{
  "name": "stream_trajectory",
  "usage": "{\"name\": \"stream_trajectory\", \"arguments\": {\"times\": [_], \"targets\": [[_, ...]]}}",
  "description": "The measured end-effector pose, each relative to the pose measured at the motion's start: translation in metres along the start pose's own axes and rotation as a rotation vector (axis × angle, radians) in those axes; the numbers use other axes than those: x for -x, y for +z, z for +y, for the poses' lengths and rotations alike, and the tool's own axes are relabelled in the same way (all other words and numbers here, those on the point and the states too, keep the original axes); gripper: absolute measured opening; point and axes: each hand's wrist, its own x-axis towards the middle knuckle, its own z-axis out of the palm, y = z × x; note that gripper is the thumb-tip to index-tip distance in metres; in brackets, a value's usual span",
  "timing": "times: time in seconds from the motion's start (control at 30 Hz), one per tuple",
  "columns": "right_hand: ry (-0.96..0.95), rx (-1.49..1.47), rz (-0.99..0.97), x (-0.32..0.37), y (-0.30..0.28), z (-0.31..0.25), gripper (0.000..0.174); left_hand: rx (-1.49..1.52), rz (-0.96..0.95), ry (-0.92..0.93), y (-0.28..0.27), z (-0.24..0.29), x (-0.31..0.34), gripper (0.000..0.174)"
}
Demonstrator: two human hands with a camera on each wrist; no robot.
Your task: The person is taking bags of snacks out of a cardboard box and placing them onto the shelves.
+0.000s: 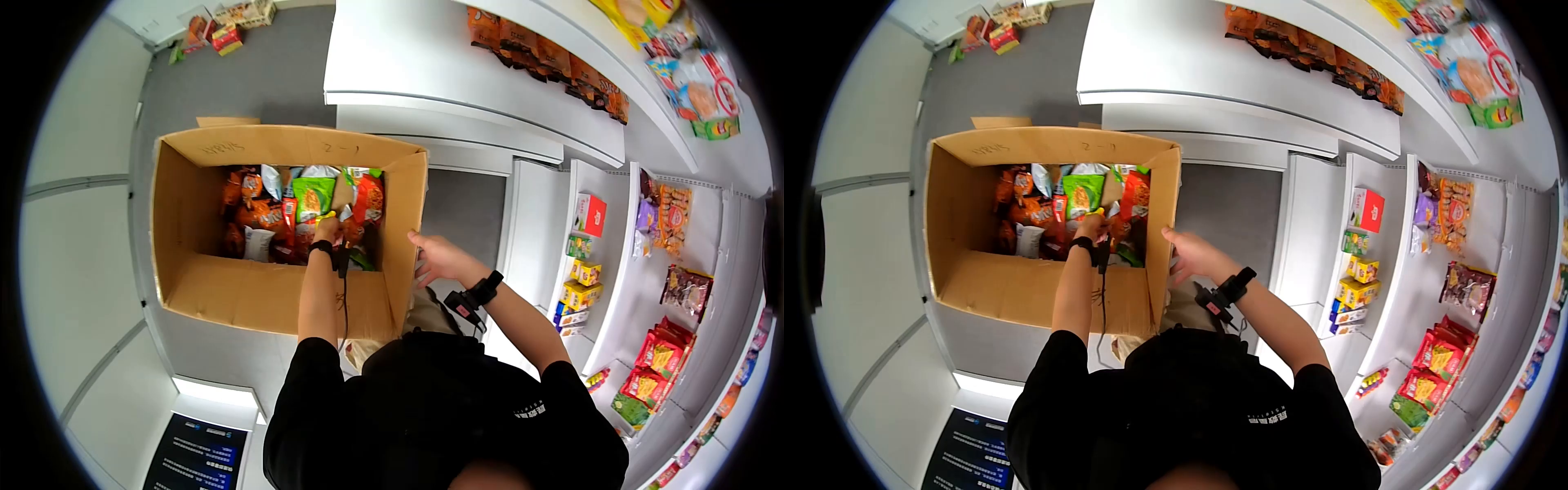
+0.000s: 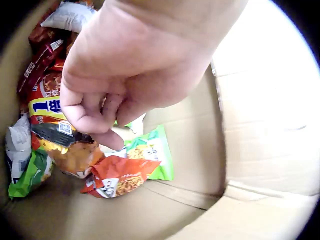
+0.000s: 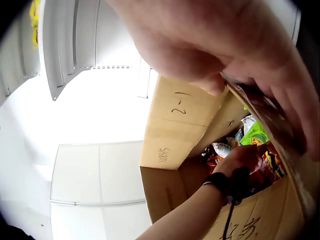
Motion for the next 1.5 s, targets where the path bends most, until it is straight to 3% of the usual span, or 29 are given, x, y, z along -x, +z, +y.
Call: {"name": "stream_trajectory", "arguments": {"times": [0.1, 0.23, 0.27, 0.3, 0.33, 0.53, 0.63, 0.73, 0.87, 1.03, 1.1, 1.13, 1.23, 1.27, 1.4, 1.5], "targets": [[-0.05, 0.086, 0.114, -0.009, 0.004, 0.01, 0.067, -0.029, -0.064, -0.074, -0.017, 0.028, 0.054, 0.016], [-0.156, 0.17, 0.185, 0.003, 0.014, 0.017, 0.072, 0.233, 0.02, 0.15, -0.029, 0.032, 0.14, 0.019], [-0.209, 0.211, 0.174, 0.0, 0.01, 0.026, 0.074, 0.301, -0.12, 0.148, -0.039, 0.029, 0.147, 0.018], [-0.265, 0.256, 0.168, -0.006, 0.007, 0.034, 0.075, 0.318, -0.156, 0.265, -0.042, 0.021, 0.165, 0.018], [-0.33, 0.254, 0.281, -0.01, 0.011, 0.047, 0.076, 0.335, -0.187, 0.284, -0.044, 0.015, 0.182, 0.02], [-0.792, 0.167, 0.385, 0.01, 0.042, 0.12, 0.053, 0.552, -0.499, 0.366, -0.039, -0.067, 0.33, 0.029], [-0.752, 0.032, 0.259, 0.046, 0.064, 0.143, 0.043, 0.647, -0.629, 0.42, -0.022, -0.116, 0.384, 0.032], [-0.651, -0.198, -0.211, 0.091, 0.082, 0.164, 0.035, 0.749, -0.775, 0.393, 0.002, -0.16, 0.414, 0.033], [-0.677, -0.238, -0.284, 0.105, 0.064, 0.183, 0.032, 0.752, -0.795, 0.394, 0.034, -0.189, 0.423, 0.032], [-0.802, -0.162, -0.113, 0.148, 0.005, 0.194, 0.028, 0.362, -0.528, 0.498, 0.094, -0.196, 0.428, 0.035], [-0.834, -0.151, -0.067, 0.164, -0.03, 0.205, 0.029, 0.143, -0.323, 0.547, 0.132, -0.191, 0.429, 0.04], [-0.851, -0.148, -0.045, 0.18, -0.046, 0.21, 0.03, 0.028, -0.275, 0.61, 0.156, -0.186, 0.439, 0.051], [-0.975, -0.081, 0.012, 0.208, -0.102, 0.232, 0.03, -0.028, -0.432, 0.783, 0.245, -0.172, 0.467, 0.056], [-1.021, -0.044, 0.047, 0.213, -0.122, 0.24, 0.03, -0.109, -0.412, 0.793, 0.268, -0.166, 0.456, 0.046], [-1.117, -0.038, 0.171, 0.252, -0.181, 0.264, 0.027, -0.211, -0.421, 0.818, 0.369, -0.159, 0.46, 0.042], [-1.075, -0.141, 0.142, 0.275, -0.218, 0.275, 0.033, -0.239, -0.443, 0.79, 0.406, -0.162, 0.46, 0.042]]}}
